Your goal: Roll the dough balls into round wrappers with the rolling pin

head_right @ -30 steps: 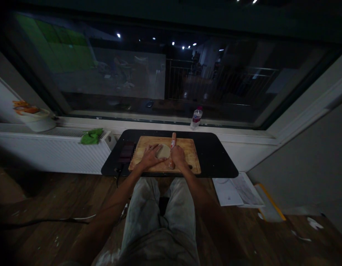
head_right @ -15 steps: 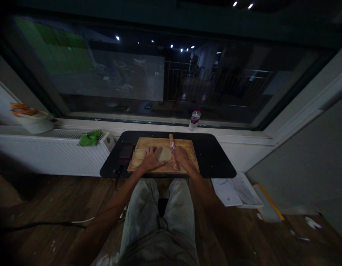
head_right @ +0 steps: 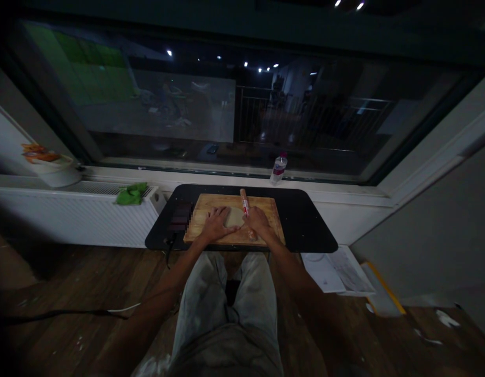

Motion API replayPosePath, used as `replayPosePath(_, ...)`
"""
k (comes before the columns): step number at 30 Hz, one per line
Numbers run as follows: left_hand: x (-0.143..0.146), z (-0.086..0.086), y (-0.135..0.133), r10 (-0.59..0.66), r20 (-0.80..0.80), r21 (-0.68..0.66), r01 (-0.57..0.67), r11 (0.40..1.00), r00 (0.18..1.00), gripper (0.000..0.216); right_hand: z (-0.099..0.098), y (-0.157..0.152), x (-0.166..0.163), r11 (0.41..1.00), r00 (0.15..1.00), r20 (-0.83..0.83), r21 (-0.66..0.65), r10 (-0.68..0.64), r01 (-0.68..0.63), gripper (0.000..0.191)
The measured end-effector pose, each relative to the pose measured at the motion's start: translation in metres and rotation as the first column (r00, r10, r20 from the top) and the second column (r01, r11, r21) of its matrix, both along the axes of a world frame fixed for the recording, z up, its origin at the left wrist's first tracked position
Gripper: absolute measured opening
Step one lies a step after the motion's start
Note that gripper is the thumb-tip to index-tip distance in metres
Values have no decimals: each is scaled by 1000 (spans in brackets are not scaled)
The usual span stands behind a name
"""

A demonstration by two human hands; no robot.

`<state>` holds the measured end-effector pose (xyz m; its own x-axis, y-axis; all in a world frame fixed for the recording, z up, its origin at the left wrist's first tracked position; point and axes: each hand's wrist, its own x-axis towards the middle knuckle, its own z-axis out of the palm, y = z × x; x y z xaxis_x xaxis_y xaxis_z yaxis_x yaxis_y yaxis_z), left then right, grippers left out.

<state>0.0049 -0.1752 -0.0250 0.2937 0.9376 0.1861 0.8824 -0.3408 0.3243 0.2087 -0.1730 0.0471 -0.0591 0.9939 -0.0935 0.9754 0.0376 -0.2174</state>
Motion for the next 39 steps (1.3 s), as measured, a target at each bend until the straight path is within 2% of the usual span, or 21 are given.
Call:
replayPosePath(9,-1,-11,5,-4,31,35,3,999,1000,88,-7,-4,-1,994,997,-29,80,71,-68,37)
replayPosePath(20,-2,-10,6,-9,37,24,8,1000,999,90,-12,-6,-9,986,990,-23,96,141,-138,38)
replayPosePath(32,-1,-11,4,-9,35,44,8,999,999,85,-13,-2,-5,993,996,-36,85,83,-80,36)
replayPosePath(39,-1,-15,6,-2,31,47,0,999,1000,87,-9,-3,1,999,1000,-8,24,24,-24,38)
